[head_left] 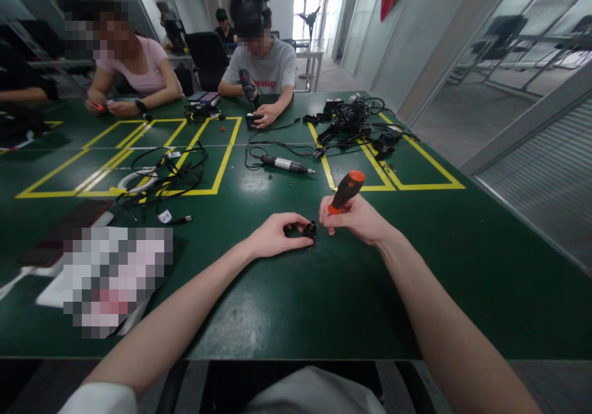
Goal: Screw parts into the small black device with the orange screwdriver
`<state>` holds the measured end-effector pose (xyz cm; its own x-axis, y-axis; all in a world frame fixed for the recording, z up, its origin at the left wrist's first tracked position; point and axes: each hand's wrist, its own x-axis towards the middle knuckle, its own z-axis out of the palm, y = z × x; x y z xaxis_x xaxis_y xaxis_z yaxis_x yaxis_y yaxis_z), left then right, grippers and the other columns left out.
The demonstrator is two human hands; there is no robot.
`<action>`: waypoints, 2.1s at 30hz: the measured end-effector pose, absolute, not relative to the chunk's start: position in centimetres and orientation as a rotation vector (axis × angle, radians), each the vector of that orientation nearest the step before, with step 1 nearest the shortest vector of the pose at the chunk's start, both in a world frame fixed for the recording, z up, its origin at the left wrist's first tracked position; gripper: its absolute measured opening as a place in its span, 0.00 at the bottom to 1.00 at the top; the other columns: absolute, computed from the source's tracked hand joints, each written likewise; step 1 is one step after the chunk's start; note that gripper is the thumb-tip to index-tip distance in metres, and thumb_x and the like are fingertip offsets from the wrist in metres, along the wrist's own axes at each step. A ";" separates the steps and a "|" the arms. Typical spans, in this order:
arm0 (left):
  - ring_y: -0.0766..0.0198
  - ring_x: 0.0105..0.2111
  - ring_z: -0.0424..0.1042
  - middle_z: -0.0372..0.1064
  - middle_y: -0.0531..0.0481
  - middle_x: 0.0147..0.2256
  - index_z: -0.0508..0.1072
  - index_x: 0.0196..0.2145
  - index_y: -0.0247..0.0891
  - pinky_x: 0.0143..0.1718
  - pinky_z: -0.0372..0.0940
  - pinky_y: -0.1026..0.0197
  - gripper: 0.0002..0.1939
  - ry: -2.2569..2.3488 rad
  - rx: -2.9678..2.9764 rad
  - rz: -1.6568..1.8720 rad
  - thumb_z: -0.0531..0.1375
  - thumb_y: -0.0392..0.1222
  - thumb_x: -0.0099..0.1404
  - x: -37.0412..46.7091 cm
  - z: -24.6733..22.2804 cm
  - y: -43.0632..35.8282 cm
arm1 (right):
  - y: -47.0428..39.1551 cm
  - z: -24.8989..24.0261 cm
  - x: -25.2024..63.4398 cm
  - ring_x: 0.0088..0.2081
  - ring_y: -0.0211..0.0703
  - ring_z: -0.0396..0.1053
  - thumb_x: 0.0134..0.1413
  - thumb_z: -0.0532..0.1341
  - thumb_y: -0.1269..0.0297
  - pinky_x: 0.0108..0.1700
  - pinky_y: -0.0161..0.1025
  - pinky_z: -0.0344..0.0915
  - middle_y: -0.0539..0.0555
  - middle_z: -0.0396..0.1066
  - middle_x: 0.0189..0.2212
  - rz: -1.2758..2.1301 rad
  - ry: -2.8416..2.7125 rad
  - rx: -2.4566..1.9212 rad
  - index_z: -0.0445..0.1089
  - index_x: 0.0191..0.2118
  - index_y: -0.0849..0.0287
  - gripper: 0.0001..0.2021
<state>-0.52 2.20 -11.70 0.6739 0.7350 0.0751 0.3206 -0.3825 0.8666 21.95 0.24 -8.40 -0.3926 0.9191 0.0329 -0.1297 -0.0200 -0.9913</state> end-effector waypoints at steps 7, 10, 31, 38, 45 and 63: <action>0.61 0.39 0.74 0.79 0.49 0.39 0.80 0.46 0.37 0.45 0.66 0.59 0.17 0.812 1.974 0.573 0.70 0.47 0.60 -0.5 -11.5 2.2 | 0.1 -8.6 21.8 0.21 0.34 0.71 0.47 0.77 0.52 0.26 0.34 0.70 0.52 0.79 0.27 1.724 -1.406 -0.786 0.81 0.35 0.62 0.17; 0.61 0.40 0.74 0.79 0.49 0.39 0.80 0.45 0.36 0.46 0.66 0.59 0.17 0.807 1.979 0.574 0.70 0.47 0.60 -0.5 -11.4 2.2 | 0.1 -8.7 21.7 0.24 0.35 0.72 0.46 0.78 0.55 0.27 0.32 0.70 0.50 0.79 0.26 1.735 -1.396 -0.718 0.79 0.37 0.61 0.18; 0.60 0.40 0.74 0.78 0.49 0.39 0.81 0.45 0.37 0.46 0.66 0.59 0.17 0.818 2.000 0.558 0.70 0.47 0.61 -0.5 -11.4 2.1 | 0.3 -8.9 21.8 0.24 0.34 0.69 0.50 0.76 0.53 0.29 0.33 0.67 0.51 0.77 0.26 1.697 -1.417 -0.647 0.77 0.35 0.61 0.17; 0.60 0.40 0.74 0.79 0.47 0.41 0.80 0.46 0.36 0.46 0.67 0.58 0.18 0.826 1.975 0.555 0.70 0.46 0.60 -0.5 -11.4 2.2 | 0.5 -9.2 22.2 0.24 0.33 0.66 0.46 0.78 0.54 0.28 0.34 0.65 0.52 0.77 0.29 1.561 -1.466 -0.800 0.79 0.31 0.61 0.15; 0.60 0.40 0.74 0.79 0.48 0.41 0.80 0.46 0.37 0.47 0.67 0.58 0.17 0.829 1.981 0.557 0.70 0.46 0.61 -0.5 -11.4 2.1 | 0.2 -8.6 21.8 0.22 0.33 0.68 0.52 0.75 0.50 0.28 0.34 0.66 0.52 0.79 0.28 1.636 -1.432 -0.746 0.79 0.35 0.61 0.17; 0.59 0.40 0.74 0.80 0.48 0.41 0.81 0.47 0.38 0.47 0.68 0.58 0.19 0.840 1.980 0.556 0.70 0.48 0.60 -0.5 -11.6 2.2 | 0.2 -8.4 21.9 0.23 0.35 0.68 0.37 0.81 0.57 0.24 0.33 0.64 0.50 0.77 0.26 1.535 -1.413 -0.867 0.78 0.31 0.60 0.18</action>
